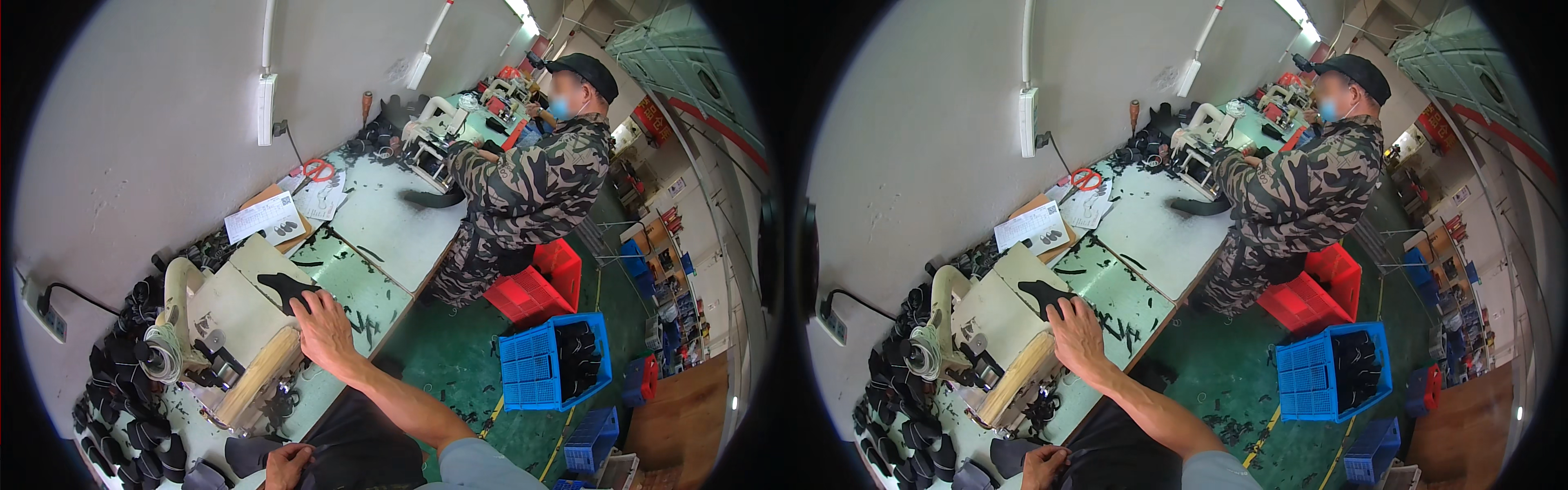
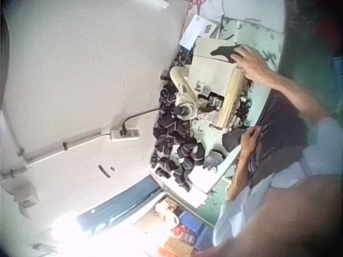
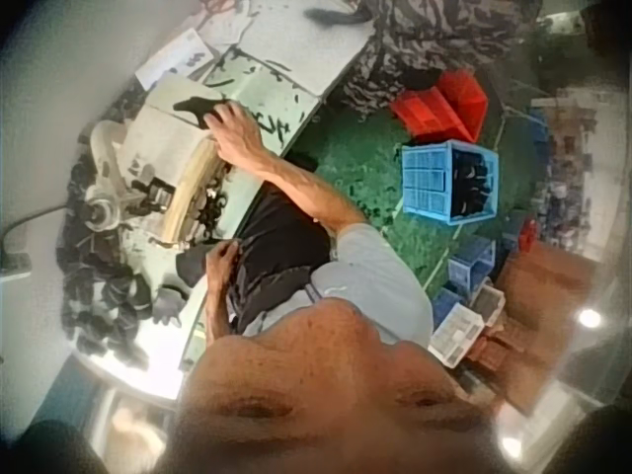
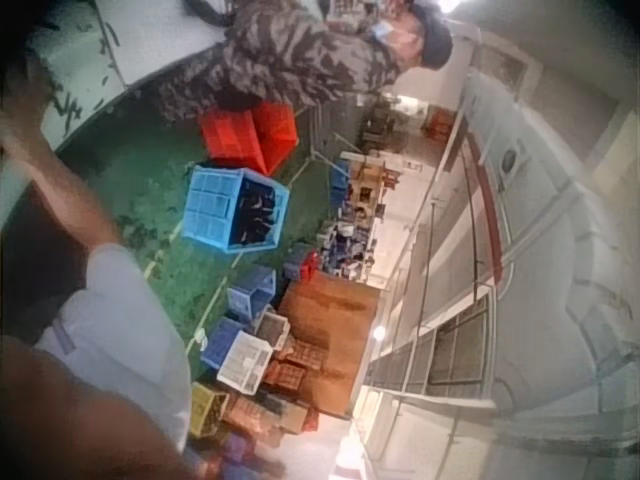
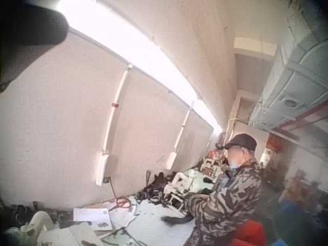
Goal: The person adjusts the mechanism of a sewing machine, then feeds fabric shoe pieces through the machine one by one to finish their edges.
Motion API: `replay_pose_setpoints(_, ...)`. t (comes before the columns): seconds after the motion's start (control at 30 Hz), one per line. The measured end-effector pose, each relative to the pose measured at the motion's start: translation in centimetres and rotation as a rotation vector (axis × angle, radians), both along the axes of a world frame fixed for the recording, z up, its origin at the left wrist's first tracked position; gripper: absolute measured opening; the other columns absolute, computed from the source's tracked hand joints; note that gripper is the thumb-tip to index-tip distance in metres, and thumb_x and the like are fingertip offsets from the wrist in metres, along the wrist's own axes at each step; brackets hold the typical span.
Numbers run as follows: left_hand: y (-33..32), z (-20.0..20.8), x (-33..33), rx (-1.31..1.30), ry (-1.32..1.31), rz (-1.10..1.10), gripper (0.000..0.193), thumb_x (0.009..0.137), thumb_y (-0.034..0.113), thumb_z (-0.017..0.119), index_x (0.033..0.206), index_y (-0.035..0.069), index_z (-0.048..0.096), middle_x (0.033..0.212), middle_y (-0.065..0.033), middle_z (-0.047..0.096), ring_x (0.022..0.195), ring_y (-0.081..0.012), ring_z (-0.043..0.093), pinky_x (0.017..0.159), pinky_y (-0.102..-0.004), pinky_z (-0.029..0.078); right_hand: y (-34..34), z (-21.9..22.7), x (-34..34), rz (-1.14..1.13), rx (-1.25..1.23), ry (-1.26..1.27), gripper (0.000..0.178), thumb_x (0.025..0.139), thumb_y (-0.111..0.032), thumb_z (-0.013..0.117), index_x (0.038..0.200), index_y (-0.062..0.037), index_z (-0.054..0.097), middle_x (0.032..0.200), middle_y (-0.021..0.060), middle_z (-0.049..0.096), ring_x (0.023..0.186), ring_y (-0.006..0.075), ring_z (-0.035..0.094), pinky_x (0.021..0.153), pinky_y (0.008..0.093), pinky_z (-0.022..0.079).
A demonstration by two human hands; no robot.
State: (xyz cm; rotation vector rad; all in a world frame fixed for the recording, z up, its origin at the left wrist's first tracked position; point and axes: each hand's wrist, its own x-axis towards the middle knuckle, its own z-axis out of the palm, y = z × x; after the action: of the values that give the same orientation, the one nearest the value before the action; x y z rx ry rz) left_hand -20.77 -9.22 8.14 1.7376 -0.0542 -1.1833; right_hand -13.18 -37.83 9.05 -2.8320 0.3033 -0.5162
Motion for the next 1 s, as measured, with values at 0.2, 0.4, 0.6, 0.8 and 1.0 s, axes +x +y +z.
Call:
replay_pose_setpoints(0.2,-0.3,0.0,0.0,-0.012,-0.102,-0.065,0.03,0.098,0.027,0.068,0.11,0.0,0.075,0.083,-0.0044,0.071,0.071,-0.0112,0.061,0.065,-0.0273,0.049,-0.1,-0.2,0.1,-0.006,-0.012,-0.05,0.056,0.075,-0.007,0.076,0.129,-0.0057,0.06,0.128,0.0133,0.057,0.12,0.0332,0.052,0.096,0.0448,0.048)
replay_pose_setpoints(0.4,-0.5,0.7,-0.1,-0.012,-0.077,-0.05,0.031,0.097,0.027,0.068,0.11,0.0,0.074,0.084,-0.0061,0.072,0.072,-0.0133,0.062,0.067,-0.0288,0.05,-0.6,-0.7,0.4,-0.023,-0.012,-0.152,0.042,0.078,-0.006,0.073,0.119,-0.0064,0.066,0.12,0.0099,0.064,0.112,0.0302,0.058,0.09,0.0423,0.051)
replay_pose_setpoints(0.6,-0.6,0.6,-0.2,-0.029,-0.046,-0.043,0.032,0.097,0.027,0.067,0.11,-0.002,0.074,0.082,-0.0055,0.07,0.071,-0.0134,0.062,0.066,-0.0293,0.051,-2.4,0.9,-0.3,-0.253,0.815,-0.299,0.024,0.1,-0.015,0.062,0.118,-0.0003,0.066,0.105,0.0124,0.072,0.092,0.0221,0.069,0.078,0.0336,0.056)
replay_pose_setpoints(0.8,-0.3,0.2,-0.4,0.017,-0.081,-0.107,0.028,0.097,0.024,0.067,0.11,0.0,0.075,0.09,-0.0087,0.074,0.078,-0.0138,0.067,0.07,-0.0286,0.053,-7.1,-0.5,-2.4,-0.254,1.436,-0.823,0.013,0.102,-0.01,0.057,0.115,-0.0064,0.058,0.106,0.0034,0.068,0.09,0.0133,0.064,0.068,0.0314,0.052)
replay_pose_setpoints(1.0,-0.6,-0.4,-0.7,0.02,-0.021,-0.059,0.024,0.097,0.019,0.066,0.103,0.0,0.077,0.082,-0.004,0.074,0.075,-0.0088,0.064,0.068,-0.0242,0.05,-9.8,-10.3,-3.9,-0.775,1.28,-0.398,0.04,0.097,-0.019,0.066,0.132,-0.0039,0.053,0.12,0.0117,0.064,0.104,0.0206,0.063,0.081,0.0362,0.054)
